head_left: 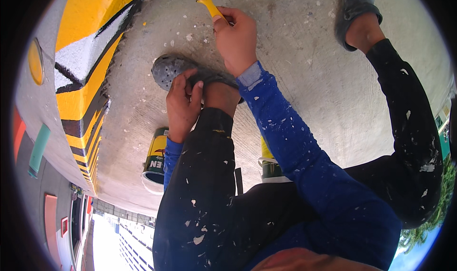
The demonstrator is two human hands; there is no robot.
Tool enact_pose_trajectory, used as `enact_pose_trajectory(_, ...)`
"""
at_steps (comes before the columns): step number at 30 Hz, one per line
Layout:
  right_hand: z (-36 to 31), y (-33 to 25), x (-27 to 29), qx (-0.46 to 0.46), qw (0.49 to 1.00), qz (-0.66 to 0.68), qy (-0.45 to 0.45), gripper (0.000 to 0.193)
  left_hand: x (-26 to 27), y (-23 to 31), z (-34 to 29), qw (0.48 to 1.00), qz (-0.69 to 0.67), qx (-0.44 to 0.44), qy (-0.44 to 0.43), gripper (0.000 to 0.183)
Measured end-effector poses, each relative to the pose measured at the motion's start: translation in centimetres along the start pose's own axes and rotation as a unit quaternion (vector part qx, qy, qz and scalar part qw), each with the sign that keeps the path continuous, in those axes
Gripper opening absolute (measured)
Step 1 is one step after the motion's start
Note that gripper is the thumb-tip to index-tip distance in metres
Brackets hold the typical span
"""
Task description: The person paints black stripes on a concrete floor using a small brush and black paint from a can. They repeatedly dip the brush into the paint can and apply paint along pre-marked yellow and black hazard lines.
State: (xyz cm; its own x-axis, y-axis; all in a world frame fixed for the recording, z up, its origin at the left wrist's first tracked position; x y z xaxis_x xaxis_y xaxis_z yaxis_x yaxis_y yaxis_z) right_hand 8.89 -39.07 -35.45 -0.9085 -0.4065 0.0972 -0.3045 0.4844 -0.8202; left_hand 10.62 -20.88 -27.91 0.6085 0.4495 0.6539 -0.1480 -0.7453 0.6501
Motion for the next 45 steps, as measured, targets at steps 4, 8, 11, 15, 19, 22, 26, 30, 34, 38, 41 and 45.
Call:
enact_pose_trajectory(4,-0.2,-1.4,-1.3,-0.136,0.976,0.166,-0.029,0.023,-0.2,-0.3,0.2,1.0,-0.005,0.001,0.002,0.031)
enact_pose_trajectory(8,-1.3,-1.8,-2.4,-0.172,0.956,0.232,-0.06,0.023,-0.3,-0.2,0.5,1.0,0.001,0.005,-0.002,0.031)
enact_pose_trajectory(11,-1.4,-1.4,-1.6,-0.197,0.937,0.275,-0.09,0.022,-0.2,-0.4,0.5,1.0,0.004,-0.004,0.004,0.031)
enact_pose_trajectory(15,-1.2,-1.2,-0.4,-0.212,0.932,0.285,-0.074,0.023,-0.3,-0.6,0.4,0.999,-0.018,0.026,-0.004,0.032)
enact_pose_trajectory(19,-1.1,-1.8,-2.2,-0.219,0.921,0.309,-0.089,0.023,-0.3,0.0,0.4,0.999,-0.016,0.042,-0.007,0.032)
enact_pose_trajectory(22,-1.8,-1.9,-2.6,-0.234,0.914,0.318,-0.091,0.022,-0.6,-1.1,0.4,0.999,-0.024,0.025,-0.001,0.032)
enact_pose_trajectory(26,-2.5,-2.0,-2.4,-0.228,0.922,0.307,-0.069,0.021,-0.6,-1.0,0.1,0.999,-0.043,0.026,0.004,0.032)
enact_pose_trajectory(30,-2.8,-2.9,-3.6,-0.224,0.92,0.306,-0.099,0.022,-0.9,-1.2,0.1,0.999,-0.044,0.011,0.013,0.031)
enact_pose_trajectory(34,-2.5,-1.5,-2.2,-0.166,0.953,0.248,-0.053,0.022,-0.9,-1.4,0.2,0.999,-0.031,0.005,0.015,0.031)
enact_pose_trajectory(38,-1.4,-0.3,-1.7,-0.068,0.987,0.143,-0.008,0.023,-0.4,-0.6,0.2,0.999,-0.027,0.025,0.011,0.031)
enact_pose_trajectory(41,0.0,-0.3,-2.5,-0.027,0.994,0.106,0.015,0.023,-0.4,-0.4,0.3,1.0,-0.019,0.009,0.014,0.03)
enact_pose_trajectory(45,0.9,0.7,-4.1,0.027,0.999,0.037,-0.015,0.021,-0.5,-0.6,0.1,1.0,-0.022,0.01,0.015,0.03)
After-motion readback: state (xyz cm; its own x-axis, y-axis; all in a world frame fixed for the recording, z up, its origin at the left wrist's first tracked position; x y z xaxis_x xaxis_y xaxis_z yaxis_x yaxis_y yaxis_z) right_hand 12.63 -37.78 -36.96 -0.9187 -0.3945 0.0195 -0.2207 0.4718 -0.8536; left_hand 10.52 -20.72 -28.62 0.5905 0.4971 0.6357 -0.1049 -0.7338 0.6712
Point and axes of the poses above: each hand's wrist, its own z-axis towards the middle knuckle, its own x-axis out of the back of the hand, y = z × x, the point moved 1 cm from there along z, towards the middle knuckle, and after that the axes turned 8 degrees about y, right-handed, at the moved point
